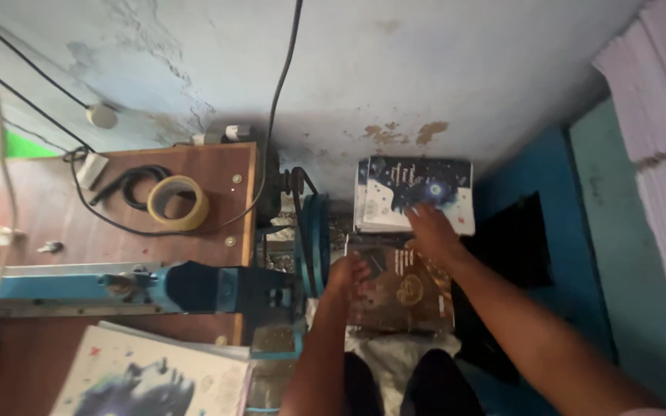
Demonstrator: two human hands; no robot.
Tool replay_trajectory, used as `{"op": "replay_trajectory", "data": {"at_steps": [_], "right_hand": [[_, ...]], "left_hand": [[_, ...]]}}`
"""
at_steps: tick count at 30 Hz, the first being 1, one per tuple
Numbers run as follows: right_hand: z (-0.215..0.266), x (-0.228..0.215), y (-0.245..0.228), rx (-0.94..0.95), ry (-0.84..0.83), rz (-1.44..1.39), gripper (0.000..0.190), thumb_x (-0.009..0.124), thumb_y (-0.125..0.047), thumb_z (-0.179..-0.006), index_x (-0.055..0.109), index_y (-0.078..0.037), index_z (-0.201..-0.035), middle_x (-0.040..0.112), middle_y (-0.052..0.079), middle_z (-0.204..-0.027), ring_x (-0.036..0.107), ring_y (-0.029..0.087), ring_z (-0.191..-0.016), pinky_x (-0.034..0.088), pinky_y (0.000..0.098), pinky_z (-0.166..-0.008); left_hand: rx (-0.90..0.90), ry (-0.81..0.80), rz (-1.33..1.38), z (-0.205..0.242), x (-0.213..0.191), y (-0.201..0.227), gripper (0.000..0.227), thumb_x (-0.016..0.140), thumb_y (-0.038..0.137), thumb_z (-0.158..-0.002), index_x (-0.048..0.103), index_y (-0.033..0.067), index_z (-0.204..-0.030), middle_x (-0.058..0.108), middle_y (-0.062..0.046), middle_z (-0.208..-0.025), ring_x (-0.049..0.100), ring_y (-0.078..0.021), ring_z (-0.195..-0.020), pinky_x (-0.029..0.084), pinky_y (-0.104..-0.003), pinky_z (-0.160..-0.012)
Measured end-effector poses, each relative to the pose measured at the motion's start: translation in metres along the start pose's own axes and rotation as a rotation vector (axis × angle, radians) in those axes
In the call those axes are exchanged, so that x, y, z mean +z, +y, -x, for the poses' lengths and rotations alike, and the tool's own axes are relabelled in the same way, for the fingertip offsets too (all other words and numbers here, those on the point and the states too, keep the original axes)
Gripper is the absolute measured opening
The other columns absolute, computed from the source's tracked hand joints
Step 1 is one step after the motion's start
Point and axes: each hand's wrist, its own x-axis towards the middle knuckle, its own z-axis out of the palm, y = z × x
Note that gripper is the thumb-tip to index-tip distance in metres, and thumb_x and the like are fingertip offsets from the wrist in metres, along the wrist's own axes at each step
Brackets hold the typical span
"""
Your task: The person repeatedly picks up stacks of books from a lower pile and places them onto a higher stack on a blue workbench. They handle the books by hand, aligning them as they build the stack.
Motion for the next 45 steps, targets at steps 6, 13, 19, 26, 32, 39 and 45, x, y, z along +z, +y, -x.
{"op": "replay_trajectory", "data": {"at_steps": [6,13,19,26,32,39,45], "right_hand": [[-0.048,0.033,-0.012,-0.060,-0.030,0.006,0.092,0.094,-0.030,-0.063,0.047,-0.008,-0.140,0.049,0.017,-0.140,0.045,0.036,-0.133,0.041,0.0512,-0.104],[-0.086,0.055,-0.005,-0.104,-0.103,0.105,0.090,0.094,-0.031,-0.059,0.051,-0.011,-0.135,0.053,0.012,-0.130,0.049,0.033,-0.129,0.047,0.0496,-0.098],[-0.111,0.062,0.021,-0.230,-0.121,0.006,0.085,0.094,-0.025,-0.054,0.058,-0.007,-0.129,0.057,0.017,-0.122,0.054,0.038,-0.119,0.052,0.0485,-0.093],[-0.110,0.060,0.013,-0.139,-0.191,0.072,0.070,0.087,-0.022,-0.059,0.059,-0.006,-0.122,0.060,0.016,-0.120,0.060,0.037,-0.113,0.055,0.0459,-0.093],[-0.111,0.048,0.008,-0.163,-0.173,0.062,0.074,0.089,-0.023,-0.057,0.058,-0.006,-0.122,0.059,0.017,-0.118,0.059,0.038,-0.113,0.054,0.0474,-0.092],[-0.111,0.048,0.021,-0.158,-0.167,0.062,0.073,0.088,-0.026,-0.058,0.058,-0.007,-0.123,0.060,0.016,-0.121,0.058,0.037,-0.117,0.053,0.0481,-0.094],[-0.099,0.057,0.022,-0.113,-0.059,-0.008,0.075,0.084,-0.023,-0.063,0.058,-0.009,-0.131,0.058,0.015,-0.125,0.058,0.037,-0.116,0.053,0.0495,-0.090]], "left_hand": [[0.208,-0.111,0.149,-0.051,-0.028,0.002,0.038,0.060,0.038,-0.096,0.061,0.0157,-0.127,0.065,-0.007,-0.116,0.063,-0.0247,-0.103,0.050,-0.047,-0.086],[0.208,-0.065,0.178,-0.086,-0.046,0.004,0.038,0.055,0.041,-0.096,0.062,0.0175,-0.126,0.072,-0.001,-0.110,0.068,-0.0200,-0.100,0.050,-0.043,-0.088],[0.165,0.034,0.158,-0.069,-0.029,0.001,0.033,0.059,0.037,-0.096,0.066,0.0178,-0.121,0.073,-0.001,-0.105,0.070,-0.0203,-0.094,0.052,-0.043,-0.082],[0.165,0.038,0.168,-0.050,-0.015,0.001,0.030,0.062,0.033,-0.096,0.068,0.0158,-0.119,0.072,-0.002,-0.101,0.068,-0.0200,-0.089,0.052,-0.042,-0.079],[0.203,0.016,0.162,-0.075,-0.028,-0.003,0.035,0.061,0.033,-0.096,0.067,0.0130,-0.124,0.071,-0.006,-0.111,0.068,-0.0223,-0.094,0.053,-0.044,-0.085],[0.409,-0.227,0.241,-0.131,0.035,0.045,0.056,0.063,0.042,-0.103,0.051,0.0094,-0.147,0.063,-0.005,-0.135,0.060,-0.0222,-0.122,0.044,-0.042,-0.103],[0.419,-0.080,0.343,-0.104,0.099,0.073,0.057,0.084,0.026,-0.082,0.062,-0.0054,-0.124,0.068,-0.020,-0.117,0.068,-0.0363,-0.105,0.059,-0.047,-0.082]]}}
